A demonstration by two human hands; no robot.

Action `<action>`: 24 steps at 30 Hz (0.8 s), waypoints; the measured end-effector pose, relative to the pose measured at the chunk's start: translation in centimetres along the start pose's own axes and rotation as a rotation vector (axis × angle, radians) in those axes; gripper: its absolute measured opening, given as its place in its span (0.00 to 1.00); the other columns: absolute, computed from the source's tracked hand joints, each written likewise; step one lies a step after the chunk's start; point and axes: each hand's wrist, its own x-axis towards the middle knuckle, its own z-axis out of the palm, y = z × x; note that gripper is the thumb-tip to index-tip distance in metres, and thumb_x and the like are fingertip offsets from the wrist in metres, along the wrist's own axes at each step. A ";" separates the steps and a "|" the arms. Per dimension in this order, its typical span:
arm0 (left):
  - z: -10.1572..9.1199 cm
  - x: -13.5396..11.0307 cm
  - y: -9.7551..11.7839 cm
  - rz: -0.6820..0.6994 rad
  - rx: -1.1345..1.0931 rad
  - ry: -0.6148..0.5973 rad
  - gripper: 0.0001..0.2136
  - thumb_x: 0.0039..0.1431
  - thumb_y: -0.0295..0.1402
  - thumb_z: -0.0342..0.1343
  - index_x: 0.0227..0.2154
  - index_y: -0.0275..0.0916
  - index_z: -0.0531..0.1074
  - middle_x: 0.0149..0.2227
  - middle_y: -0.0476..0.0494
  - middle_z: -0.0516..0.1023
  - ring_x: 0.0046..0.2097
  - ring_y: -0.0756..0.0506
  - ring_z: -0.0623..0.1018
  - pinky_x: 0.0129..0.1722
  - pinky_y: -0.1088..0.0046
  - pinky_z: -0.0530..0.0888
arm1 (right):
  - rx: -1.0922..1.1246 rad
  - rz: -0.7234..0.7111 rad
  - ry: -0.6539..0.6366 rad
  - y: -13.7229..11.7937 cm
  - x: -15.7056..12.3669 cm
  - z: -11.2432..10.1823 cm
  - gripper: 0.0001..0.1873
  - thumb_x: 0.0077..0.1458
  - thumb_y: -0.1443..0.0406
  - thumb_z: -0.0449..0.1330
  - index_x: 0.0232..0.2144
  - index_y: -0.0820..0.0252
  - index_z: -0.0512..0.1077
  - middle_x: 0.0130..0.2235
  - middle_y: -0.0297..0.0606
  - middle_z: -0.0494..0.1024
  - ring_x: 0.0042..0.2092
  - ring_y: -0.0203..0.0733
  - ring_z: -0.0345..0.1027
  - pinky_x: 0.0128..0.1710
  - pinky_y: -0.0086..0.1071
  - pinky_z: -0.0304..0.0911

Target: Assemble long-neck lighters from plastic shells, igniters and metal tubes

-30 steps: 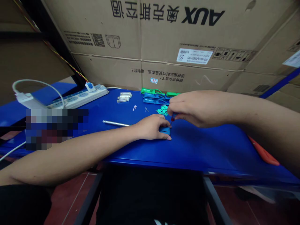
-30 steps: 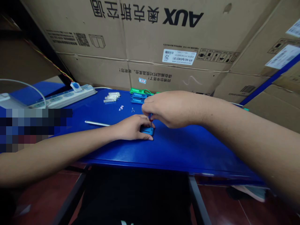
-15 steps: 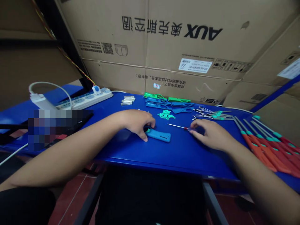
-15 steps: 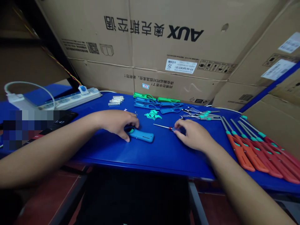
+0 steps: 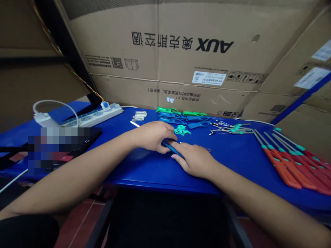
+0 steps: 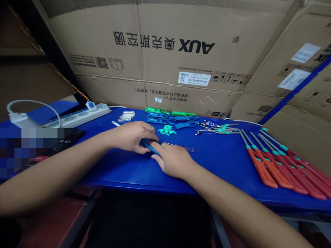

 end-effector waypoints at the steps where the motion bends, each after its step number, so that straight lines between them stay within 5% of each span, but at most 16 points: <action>1: -0.1 0.0 0.4 0.015 0.022 0.044 0.16 0.56 0.37 0.60 0.47 0.40 0.76 0.41 0.41 0.79 0.44 0.41 0.76 0.45 0.64 0.69 | 0.020 0.038 0.017 0.4 0.0 0.1 0.26 0.68 0.56 0.44 0.65 0.53 0.57 0.51 0.47 0.77 0.43 0.50 0.75 0.37 0.38 0.66; 4: -0.5 0.2 2.8 0.113 -0.016 0.146 0.20 0.61 0.44 0.57 0.54 0.45 0.72 0.51 0.39 0.76 0.54 0.38 0.72 0.55 0.58 0.64 | 0.134 0.143 0.088 1.9 -0.4 0.0 0.23 0.67 0.58 0.46 0.61 0.57 0.61 0.50 0.48 0.78 0.45 0.52 0.76 0.40 0.39 0.67; 8: 0.2 0.6 5.8 0.363 -0.121 -0.083 0.14 0.65 0.47 0.52 0.39 0.48 0.79 0.35 0.42 0.79 0.42 0.42 0.76 0.46 0.63 0.69 | 0.294 0.244 0.227 3.4 -2.1 -0.6 0.23 0.67 0.58 0.46 0.61 0.60 0.59 0.49 0.49 0.79 0.48 0.54 0.74 0.45 0.42 0.67; 14: 3.0 1.3 6.0 0.466 -0.069 0.041 0.18 0.63 0.48 0.55 0.24 0.43 0.76 0.26 0.44 0.76 0.33 0.45 0.74 0.33 0.64 0.67 | 0.497 0.289 0.296 2.4 -5.7 0.3 0.21 0.67 0.56 0.48 0.58 0.57 0.62 0.48 0.45 0.78 0.51 0.52 0.73 0.47 0.42 0.68; 19: 3.0 1.5 7.5 0.550 -0.193 0.138 0.11 0.63 0.41 0.59 0.40 0.41 0.79 0.30 0.45 0.78 0.34 0.46 0.76 0.32 0.67 0.67 | 0.695 0.368 0.361 2.4 -7.2 1.9 0.23 0.66 0.52 0.49 0.58 0.55 0.63 0.40 0.39 0.79 0.51 0.49 0.72 0.45 0.38 0.70; 24: 0.3 0.4 11.0 0.451 -0.652 0.208 0.15 0.68 0.41 0.51 0.47 0.38 0.77 0.32 0.43 0.79 0.37 0.48 0.78 0.44 0.73 0.73 | 0.655 0.373 0.430 3.1 -8.1 2.5 0.22 0.66 0.52 0.49 0.58 0.52 0.64 0.47 0.38 0.78 0.53 0.48 0.71 0.50 0.37 0.68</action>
